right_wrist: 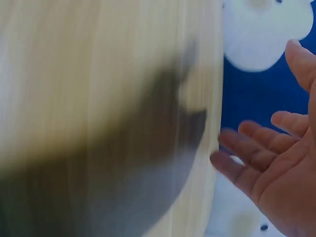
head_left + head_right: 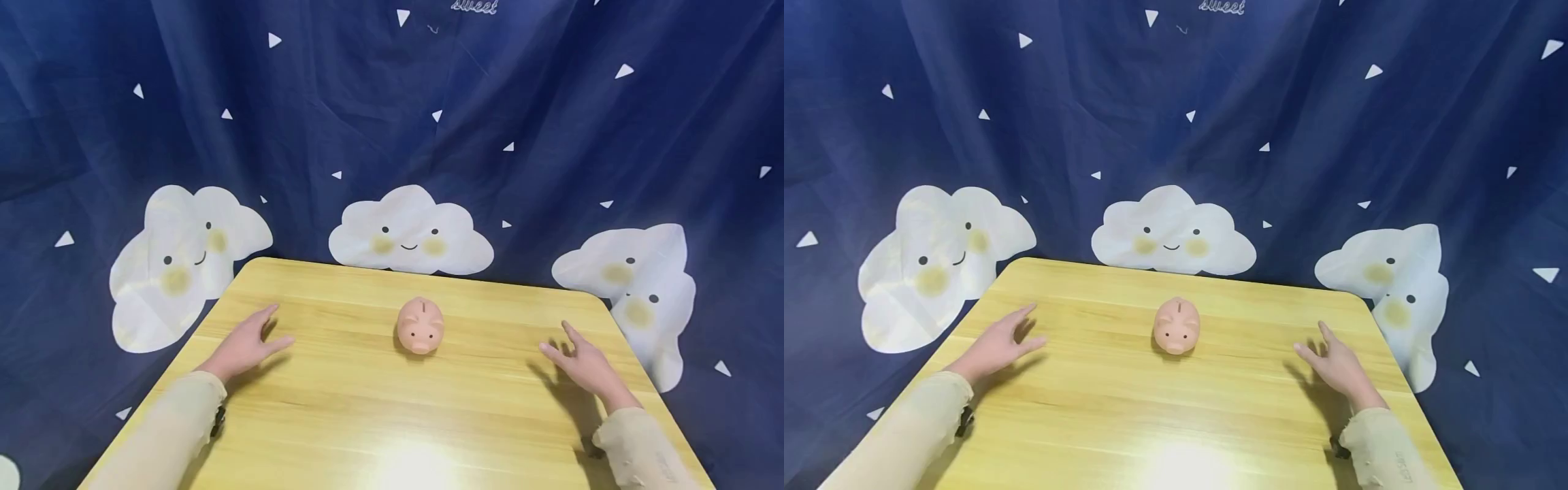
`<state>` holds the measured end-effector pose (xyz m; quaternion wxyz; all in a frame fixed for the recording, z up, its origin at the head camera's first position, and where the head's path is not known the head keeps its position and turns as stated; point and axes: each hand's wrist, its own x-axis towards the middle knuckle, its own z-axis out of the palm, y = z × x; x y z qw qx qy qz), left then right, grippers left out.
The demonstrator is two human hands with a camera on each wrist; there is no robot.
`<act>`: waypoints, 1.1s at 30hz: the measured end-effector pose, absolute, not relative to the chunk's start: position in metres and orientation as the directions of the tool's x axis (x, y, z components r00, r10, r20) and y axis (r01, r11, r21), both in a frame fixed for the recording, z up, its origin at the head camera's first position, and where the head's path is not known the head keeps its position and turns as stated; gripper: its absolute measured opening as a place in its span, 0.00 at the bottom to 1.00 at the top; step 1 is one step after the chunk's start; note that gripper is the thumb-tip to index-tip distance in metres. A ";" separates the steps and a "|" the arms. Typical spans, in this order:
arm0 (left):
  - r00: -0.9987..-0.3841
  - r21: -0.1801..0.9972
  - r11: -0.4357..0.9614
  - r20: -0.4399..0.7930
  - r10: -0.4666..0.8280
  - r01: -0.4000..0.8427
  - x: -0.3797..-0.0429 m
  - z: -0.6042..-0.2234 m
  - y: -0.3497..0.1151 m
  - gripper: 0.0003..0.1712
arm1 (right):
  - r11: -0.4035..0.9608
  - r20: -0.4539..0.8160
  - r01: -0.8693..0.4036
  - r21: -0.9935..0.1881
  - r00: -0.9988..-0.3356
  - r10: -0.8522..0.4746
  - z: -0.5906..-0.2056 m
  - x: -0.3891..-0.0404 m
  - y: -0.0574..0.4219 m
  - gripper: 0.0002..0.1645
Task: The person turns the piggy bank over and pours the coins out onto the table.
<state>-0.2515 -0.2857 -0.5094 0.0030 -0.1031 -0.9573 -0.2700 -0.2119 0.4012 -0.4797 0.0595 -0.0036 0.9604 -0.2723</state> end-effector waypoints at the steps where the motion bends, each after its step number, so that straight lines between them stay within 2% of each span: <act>1: -0.980 0.557 0.807 0.070 0.188 0.194 -0.253 -0.510 -0.280 0.56 | 0.836 -0.098 0.017 -0.549 -0.994 -0.044 -0.480 -0.214 0.394 0.59; 6: -0.985 0.742 0.652 0.071 0.155 0.156 -0.261 -0.508 -0.241 0.45 | 0.673 -0.064 -0.019 -0.740 -0.993 -0.099 -0.479 -0.224 0.356 0.51; 12: -0.979 0.845 0.523 0.000 0.204 0.109 -0.266 -0.500 -0.197 0.44 | 0.442 -0.128 0.028 -0.896 -0.971 -0.199 -0.478 -0.238 0.317 0.51; 21: -0.951 0.935 0.353 -0.086 0.296 0.025 -0.270 -0.502 -0.140 0.44 | 0.361 -0.185 0.077 -0.929 -0.944 -0.273 -0.483 -0.252 0.279 0.53; 33: -0.939 0.949 0.313 -0.070 0.338 0.042 -0.277 -0.507 -0.088 0.51 | 0.321 -0.192 0.082 -0.944 -0.926 -0.326 -0.488 -0.260 0.248 0.56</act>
